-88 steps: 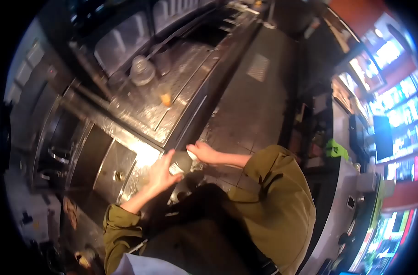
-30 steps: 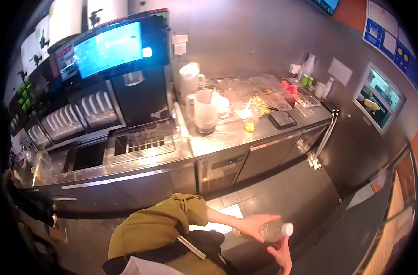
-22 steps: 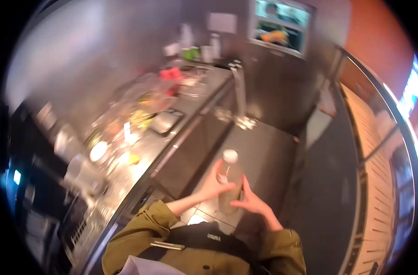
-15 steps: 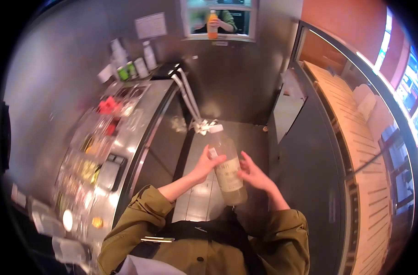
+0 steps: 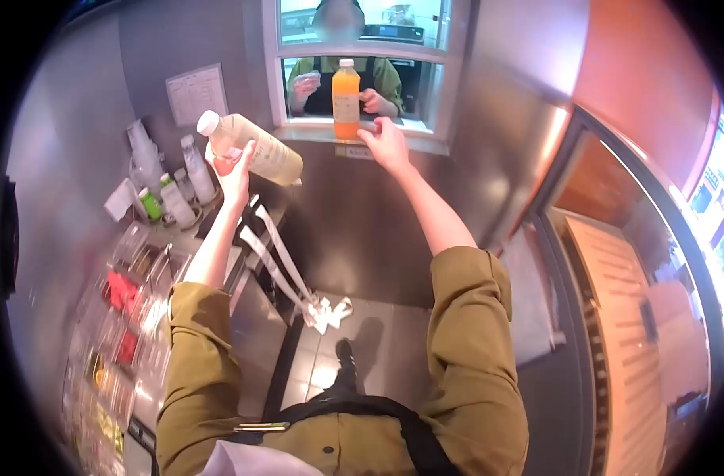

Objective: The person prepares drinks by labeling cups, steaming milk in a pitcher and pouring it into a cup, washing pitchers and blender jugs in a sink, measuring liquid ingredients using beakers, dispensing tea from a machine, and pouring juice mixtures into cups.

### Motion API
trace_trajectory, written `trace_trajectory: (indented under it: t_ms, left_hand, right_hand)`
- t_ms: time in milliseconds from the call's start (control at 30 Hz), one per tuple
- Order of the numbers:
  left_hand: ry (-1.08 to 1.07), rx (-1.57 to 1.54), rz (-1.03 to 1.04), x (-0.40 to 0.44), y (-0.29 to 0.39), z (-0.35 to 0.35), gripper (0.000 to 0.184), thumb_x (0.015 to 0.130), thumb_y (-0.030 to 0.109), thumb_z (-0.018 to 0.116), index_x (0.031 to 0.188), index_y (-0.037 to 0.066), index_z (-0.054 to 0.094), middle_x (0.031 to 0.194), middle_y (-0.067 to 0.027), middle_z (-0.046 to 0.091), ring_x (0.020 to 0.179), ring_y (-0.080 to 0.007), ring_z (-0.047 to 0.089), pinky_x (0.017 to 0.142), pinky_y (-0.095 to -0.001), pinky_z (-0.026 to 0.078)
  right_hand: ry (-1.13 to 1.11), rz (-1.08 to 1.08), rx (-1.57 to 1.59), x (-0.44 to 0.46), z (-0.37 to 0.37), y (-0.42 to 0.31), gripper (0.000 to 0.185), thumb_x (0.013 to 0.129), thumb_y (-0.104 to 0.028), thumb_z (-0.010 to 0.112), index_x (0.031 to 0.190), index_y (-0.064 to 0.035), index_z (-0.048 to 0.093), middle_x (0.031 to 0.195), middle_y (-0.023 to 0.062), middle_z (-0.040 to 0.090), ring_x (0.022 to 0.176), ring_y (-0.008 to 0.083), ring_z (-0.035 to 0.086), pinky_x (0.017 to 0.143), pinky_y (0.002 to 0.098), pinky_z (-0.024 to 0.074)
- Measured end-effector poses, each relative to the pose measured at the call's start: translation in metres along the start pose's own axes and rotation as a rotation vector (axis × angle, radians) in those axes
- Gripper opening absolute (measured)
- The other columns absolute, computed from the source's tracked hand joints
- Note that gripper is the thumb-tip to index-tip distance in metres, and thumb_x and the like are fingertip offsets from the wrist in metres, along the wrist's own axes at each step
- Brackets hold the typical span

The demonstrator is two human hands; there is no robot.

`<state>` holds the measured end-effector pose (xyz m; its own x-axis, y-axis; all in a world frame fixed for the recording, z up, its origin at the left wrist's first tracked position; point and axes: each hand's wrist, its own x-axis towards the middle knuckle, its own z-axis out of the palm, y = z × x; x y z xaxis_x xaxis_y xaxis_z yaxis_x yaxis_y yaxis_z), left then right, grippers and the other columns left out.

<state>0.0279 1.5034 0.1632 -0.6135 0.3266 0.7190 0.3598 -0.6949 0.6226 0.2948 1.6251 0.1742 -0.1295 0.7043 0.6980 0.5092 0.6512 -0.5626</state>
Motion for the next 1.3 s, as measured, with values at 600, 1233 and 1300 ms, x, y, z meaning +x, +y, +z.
trace_trajectory:
  t_ms: [600, 1233, 1300]
  left_hand:
    - [0.042, 0.388, 0.046, 0.175, -0.304, 0.135, 0.103, 0.062, 0.035, 0.076, 0.135, 0.003, 0.012, 0.133, -0.0241, 0.016, 0.122, -0.0357, 0.026, 0.101, -0.0431, 0.026]
    - [0.664, -1.281, -1.453, -0.167, -0.096, -0.008, 0.046, 0.077, 0.027, 0.065, 0.113, 0.006, 0.046, 0.101, -0.0129, 0.056, 0.093, -0.0256, 0.056, 0.079, -0.0422, 0.048]
    - [0.718, -1.031, -1.290, -0.239, -0.077, -0.047, 0.042, 0.076, 0.027, 0.065, 0.109, 0.006, 0.050, 0.096, -0.0125, 0.059, 0.090, -0.0255, 0.058, 0.078, -0.0407, 0.050]
  right_hand:
    - [0.060, -0.086, 0.299, 0.267, 0.158, 0.091, 0.048, 0.070, -0.033, 0.069, 0.097, 0.0031, 0.054, 0.088, 0.0164, 0.061, 0.082, 0.0242, 0.060, 0.073, 0.0316, 0.0457]
    - [-2.223, 1.110, 0.721, -0.053, 0.359, 0.018, 0.019, 0.084, -0.021, 0.050, 0.077, -0.0042, 0.057, 0.072, 0.0097, 0.060, 0.063, 0.0240, 0.058, 0.064, 0.0384, 0.0500]
    - [-2.419, 1.180, 0.259, -0.186, 0.414, 0.094, 0.028, 0.081, -0.018, 0.045, 0.093, 0.0033, 0.057, 0.085, 0.0148, 0.061, 0.077, 0.0263, 0.059, 0.075, 0.0410, 0.0487]
